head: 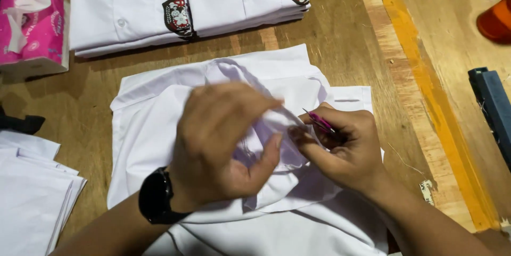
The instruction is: The person uses a pair of small scissors to trim loose threads from the collar and seams of a white shirt. They hold the fabric taut with one hand while carefully snipping the threads with the other, working on the shirt which is placed on their lap.
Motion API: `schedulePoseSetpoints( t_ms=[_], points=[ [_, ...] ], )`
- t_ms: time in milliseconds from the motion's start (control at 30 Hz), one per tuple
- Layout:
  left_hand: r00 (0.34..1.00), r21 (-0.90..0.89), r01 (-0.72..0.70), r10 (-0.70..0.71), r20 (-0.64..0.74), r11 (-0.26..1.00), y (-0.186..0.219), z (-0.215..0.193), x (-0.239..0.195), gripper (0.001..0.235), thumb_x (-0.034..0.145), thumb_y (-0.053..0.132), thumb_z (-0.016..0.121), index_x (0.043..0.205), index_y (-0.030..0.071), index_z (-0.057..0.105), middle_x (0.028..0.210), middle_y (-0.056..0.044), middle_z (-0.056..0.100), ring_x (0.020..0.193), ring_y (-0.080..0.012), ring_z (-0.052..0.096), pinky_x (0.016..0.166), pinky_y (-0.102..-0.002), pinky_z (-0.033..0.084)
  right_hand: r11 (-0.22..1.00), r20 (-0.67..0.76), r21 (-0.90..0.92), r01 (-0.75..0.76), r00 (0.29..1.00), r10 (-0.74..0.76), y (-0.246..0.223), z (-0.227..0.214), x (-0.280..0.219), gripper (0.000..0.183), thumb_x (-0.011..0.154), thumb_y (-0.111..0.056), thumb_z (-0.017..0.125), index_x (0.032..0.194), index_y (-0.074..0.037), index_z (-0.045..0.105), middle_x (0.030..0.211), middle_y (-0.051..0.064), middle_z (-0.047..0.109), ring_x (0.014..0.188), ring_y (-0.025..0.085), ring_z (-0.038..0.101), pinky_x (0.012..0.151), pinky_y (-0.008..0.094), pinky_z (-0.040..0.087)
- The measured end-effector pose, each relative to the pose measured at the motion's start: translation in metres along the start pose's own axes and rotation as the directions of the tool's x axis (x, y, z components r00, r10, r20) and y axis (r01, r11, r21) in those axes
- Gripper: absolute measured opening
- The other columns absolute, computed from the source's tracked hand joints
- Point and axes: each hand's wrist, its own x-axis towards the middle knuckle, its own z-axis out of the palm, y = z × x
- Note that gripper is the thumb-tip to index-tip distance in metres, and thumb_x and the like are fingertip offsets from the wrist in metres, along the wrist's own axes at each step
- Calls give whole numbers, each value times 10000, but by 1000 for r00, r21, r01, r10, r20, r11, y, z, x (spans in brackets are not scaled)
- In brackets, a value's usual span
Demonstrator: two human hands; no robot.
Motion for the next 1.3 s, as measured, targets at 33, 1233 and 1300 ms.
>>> schedulePoseSetpoints(
  t_ms=[33, 1233, 1300],
  points=[
    [1000, 4, -2, 2, -4, 1000, -11, 2, 1, 319, 821, 150, 687, 1118, 36, 662, 991, -95, 706, 957, -265, 632, 893, -416, 446, 1000, 1, 0, 5, 1000, -5, 2, -2, -1, 119, 735, -11, 734, 851, 14, 743, 545, -42, 518, 450, 48, 332, 429, 224, 229],
    [918, 104, -313, 329, -220, 944, -53, -31, 9, 257, 814, 26, 792, 636, 123, 635, 629, 14, 502, 701, -198, 579, 875, -436, 324, 468, 236, -553, 689, 669, -705, -1, -18, 3, 176, 924, -165, 679, 787, -96, 765, 520, -30, 470, 473, 101, 425, 697, 331, 394],
    [1000, 142, 20, -19, -4, 990, -49, -41, 12, 181, 791, -9, 798, 875, 95, 676, 867, -2, 585, 720, -152, 465, 861, -358, 370, 633, -22, -607, 480, 786, -618, 5, -24, 2, 238, 870, -256, 728, 702, -87, 731, 444, -38, 454, 421, 137, 331, 653, 371, 372]
  ],
)
